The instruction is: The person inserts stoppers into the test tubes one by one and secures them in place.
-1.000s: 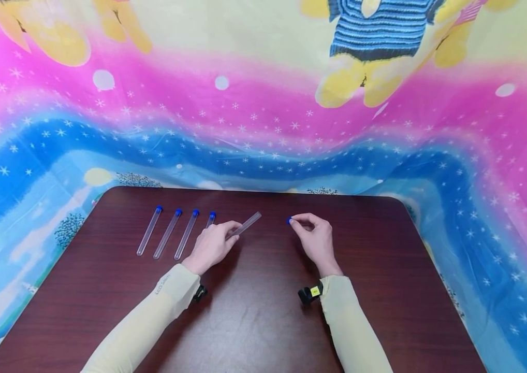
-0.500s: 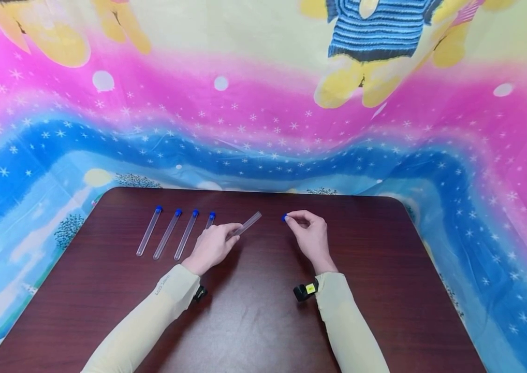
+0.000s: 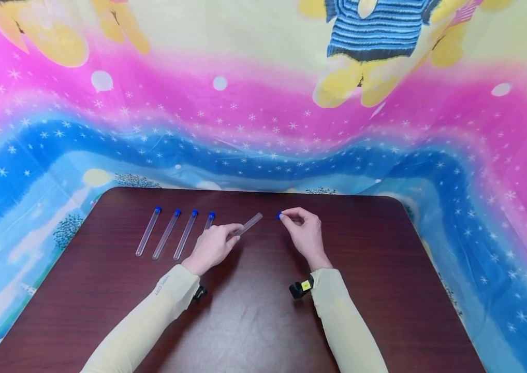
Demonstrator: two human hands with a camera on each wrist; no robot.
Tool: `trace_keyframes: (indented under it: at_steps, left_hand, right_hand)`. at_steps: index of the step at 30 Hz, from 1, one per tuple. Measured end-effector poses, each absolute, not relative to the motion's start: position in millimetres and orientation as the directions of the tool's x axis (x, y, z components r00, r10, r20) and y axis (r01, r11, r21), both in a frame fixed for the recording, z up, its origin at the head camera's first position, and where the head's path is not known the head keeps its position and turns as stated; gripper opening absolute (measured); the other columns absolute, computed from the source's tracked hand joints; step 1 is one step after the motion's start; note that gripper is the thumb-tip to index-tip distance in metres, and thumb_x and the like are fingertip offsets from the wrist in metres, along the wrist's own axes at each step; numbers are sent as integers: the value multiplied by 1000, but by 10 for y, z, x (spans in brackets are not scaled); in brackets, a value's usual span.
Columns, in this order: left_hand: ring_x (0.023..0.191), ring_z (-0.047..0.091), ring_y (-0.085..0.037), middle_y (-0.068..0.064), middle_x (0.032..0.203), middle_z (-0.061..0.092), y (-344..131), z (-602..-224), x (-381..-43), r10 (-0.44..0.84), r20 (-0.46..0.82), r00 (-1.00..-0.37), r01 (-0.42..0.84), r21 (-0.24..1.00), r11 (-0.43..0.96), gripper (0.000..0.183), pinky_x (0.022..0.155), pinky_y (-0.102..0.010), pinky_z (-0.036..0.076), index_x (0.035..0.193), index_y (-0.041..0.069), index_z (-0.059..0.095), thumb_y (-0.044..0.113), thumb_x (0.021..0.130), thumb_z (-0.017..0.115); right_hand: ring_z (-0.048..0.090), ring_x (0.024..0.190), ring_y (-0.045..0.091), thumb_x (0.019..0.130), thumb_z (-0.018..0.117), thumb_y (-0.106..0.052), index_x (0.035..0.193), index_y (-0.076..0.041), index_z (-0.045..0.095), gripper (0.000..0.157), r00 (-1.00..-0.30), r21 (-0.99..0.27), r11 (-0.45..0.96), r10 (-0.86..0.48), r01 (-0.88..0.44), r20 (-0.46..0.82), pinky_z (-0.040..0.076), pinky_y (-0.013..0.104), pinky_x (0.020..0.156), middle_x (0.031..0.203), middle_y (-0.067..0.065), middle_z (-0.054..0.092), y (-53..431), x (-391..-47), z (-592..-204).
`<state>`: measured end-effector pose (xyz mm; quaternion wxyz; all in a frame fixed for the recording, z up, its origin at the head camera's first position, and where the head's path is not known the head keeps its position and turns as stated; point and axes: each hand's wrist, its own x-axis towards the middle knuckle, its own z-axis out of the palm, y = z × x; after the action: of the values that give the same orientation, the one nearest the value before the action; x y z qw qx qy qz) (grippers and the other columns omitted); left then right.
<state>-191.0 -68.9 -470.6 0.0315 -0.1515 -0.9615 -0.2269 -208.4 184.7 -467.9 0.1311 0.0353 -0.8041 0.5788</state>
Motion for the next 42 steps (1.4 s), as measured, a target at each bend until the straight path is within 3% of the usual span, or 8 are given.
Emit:
trace_keyframes:
  at_steps: [8, 30, 38, 42]
  left_hand:
    - [75, 69, -22, -1, 101, 75, -692, -4700, -1904, 281, 140, -949, 314, 425, 849, 29, 61, -40, 51, 129, 27, 71, 24, 100, 67]
    - [75, 68, -22, -2, 107, 74, -691, -4752, -1908, 315, 153, -937, 349, 462, 815, 30, 60, -40, 50, 130, 26, 69, 23, 101, 66]
    - [77, 70, -25, -3, 110, 74, -695, -4743, -1916, 315, 155, -936, 351, 457, 817, 30, 63, -40, 51, 131, 27, 69, 24, 101, 66]
    - [76, 70, -25, -2, 110, 74, -694, -4742, -1917, 314, 157, -936, 351, 462, 814, 30, 62, -40, 51, 131, 27, 69, 24, 101, 66]
  right_hand:
    - [71, 88, 25, 92, 79, -25, 101, -12, 78, 16, -970, -925, 327, 79, -193, 230, 54, 28, 78, 95, 3, 75, 1803, -2108, -4671]
    - [71, 86, 17, 92, 79, -20, 101, -10, 78, 13, -966, -921, 321, 59, -219, 250, 54, 26, 80, 95, 3, 74, 1733, -2148, -4668]
    - [72, 88, 27, 92, 79, -18, 101, -7, 78, 14, -967, -926, 304, 49, -222, 248, 54, 24, 78, 96, 8, 75, 1720, -2157, -4666]
    - [72, 87, 25, 92, 79, -17, 101, -7, 78, 14, -969, -926, 302, 34, -225, 246, 54, 24, 79, 96, 8, 75, 1712, -2160, -4673]
